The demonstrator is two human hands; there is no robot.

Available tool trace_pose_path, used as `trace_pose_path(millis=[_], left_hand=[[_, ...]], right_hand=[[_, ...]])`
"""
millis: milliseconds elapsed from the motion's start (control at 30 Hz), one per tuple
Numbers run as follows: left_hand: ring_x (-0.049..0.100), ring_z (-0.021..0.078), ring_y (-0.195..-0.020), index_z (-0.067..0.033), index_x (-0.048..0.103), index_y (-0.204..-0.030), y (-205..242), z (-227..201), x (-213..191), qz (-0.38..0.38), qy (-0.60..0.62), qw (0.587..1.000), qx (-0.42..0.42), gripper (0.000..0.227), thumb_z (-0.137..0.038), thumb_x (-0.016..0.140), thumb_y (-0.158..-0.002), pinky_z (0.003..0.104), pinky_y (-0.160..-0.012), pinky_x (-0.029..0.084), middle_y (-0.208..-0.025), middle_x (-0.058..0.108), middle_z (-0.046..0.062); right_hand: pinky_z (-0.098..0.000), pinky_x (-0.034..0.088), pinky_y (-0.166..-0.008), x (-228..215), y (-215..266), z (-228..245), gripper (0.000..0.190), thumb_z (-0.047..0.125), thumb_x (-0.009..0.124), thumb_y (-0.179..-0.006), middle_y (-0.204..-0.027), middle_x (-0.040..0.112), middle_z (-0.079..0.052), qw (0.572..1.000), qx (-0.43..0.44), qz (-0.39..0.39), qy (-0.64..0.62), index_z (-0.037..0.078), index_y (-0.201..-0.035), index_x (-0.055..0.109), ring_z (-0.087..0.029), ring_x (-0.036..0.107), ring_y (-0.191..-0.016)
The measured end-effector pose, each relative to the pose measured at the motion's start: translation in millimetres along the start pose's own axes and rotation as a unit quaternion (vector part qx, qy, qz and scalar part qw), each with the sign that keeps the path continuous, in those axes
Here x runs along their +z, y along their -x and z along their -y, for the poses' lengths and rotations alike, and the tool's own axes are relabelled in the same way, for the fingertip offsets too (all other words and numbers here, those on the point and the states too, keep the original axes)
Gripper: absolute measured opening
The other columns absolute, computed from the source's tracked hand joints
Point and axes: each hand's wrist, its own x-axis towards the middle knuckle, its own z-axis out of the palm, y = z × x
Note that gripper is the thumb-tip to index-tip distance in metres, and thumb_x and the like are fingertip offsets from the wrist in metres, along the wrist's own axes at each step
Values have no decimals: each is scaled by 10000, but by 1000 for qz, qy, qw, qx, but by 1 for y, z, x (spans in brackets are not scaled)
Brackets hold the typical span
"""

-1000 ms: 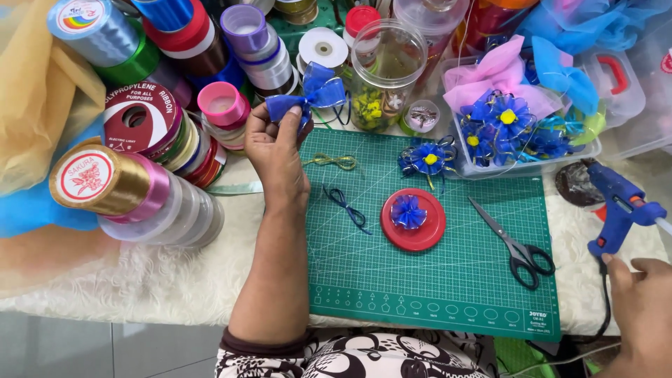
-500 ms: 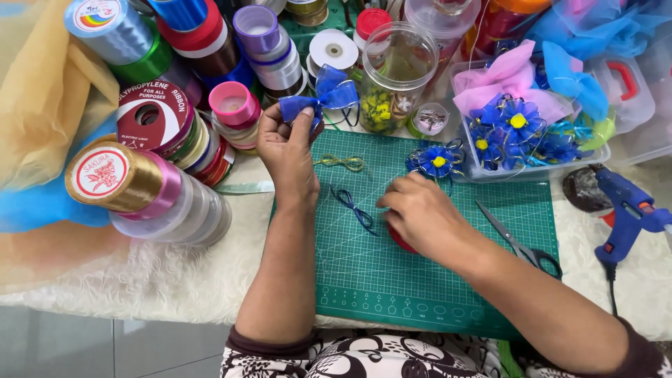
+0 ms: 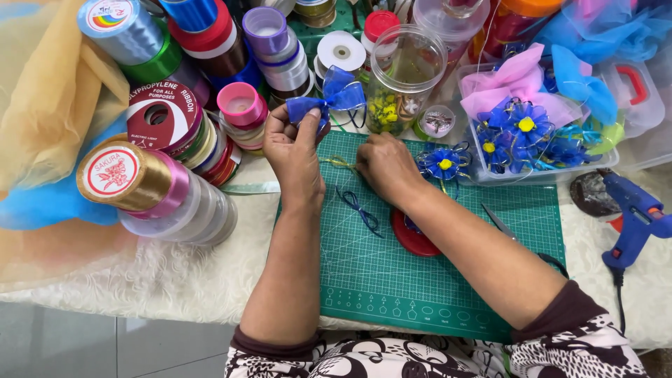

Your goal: Finishing small decorative ribbon bows by applying hot glue and attaching small flower-shaped centers.

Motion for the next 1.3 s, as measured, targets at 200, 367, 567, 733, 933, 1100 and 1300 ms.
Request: trace_pose_path(millis=[200,367,567,733,933,1100,1300], left_hand=[[725,138,-752,-65,662,-998,3,-7,2,11,-13,1000,-2,234,-23,797,-811,336,-713,681,-827,696,58],[718,133,-760,-67,661,-1003,4,-3,1,11,-18,1000,-11,244,-15,799,-808,341,-721,679,-832,694,55],[709,127,-759,-69,660,-1003,3,1,2,7,-15,1000,-7,246,-10,796,-806,331,-722,674,-835,692,53],[714,133,-763,-68,661,-1002,1,0,0,1,-16,1000,-8,244,-5,792,-807,334,-739,673,-834,694,58],[721,142,-750,-24,641,-1048,17,7,9,65,-53,996,-31,250,-2,763,-830,304,-705,669,-832,691,82],[742,176,-737,-12,644,-1072,45,13,20,143,-95,982,-73,281,-5,769,-820,312,-689,676,-824,714,138],[734,164,-730,-33,662,-1061,68,39,24,173,-124,970,-118,284,-6,781,-804,306,-647,653,-803,718,135]], right_hand=[[-429,513,-681,-31,20,-2,99,163,764,-767,-854,623,-112,991,-14,-51,125,96,-832,729,-320,627,-848],[-411,508,-706,-63,48,49,86,236,771,-780,-798,655,-54,995,14,95,12,150,-777,773,-280,641,-826],[-423,517,-715,-33,62,46,115,195,743,-798,-729,688,-82,993,25,110,-40,121,-711,746,-316,682,-783],[-469,572,-773,-96,60,55,110,170,719,-862,-828,757,-163,974,75,87,-193,61,-861,728,-369,743,-891],[-305,576,-701,-128,89,44,51,21,724,-854,-676,768,-86,904,118,-59,-406,56,-884,746,-144,707,-667],[-316,588,-796,-132,106,39,208,-23,774,-839,-830,778,-107,870,138,-151,-449,10,-1042,744,-120,693,-796],[-337,601,-745,-119,109,34,84,-37,784,-856,-875,777,-124,886,102,-274,-360,-4,-920,741,-182,746,-831]])
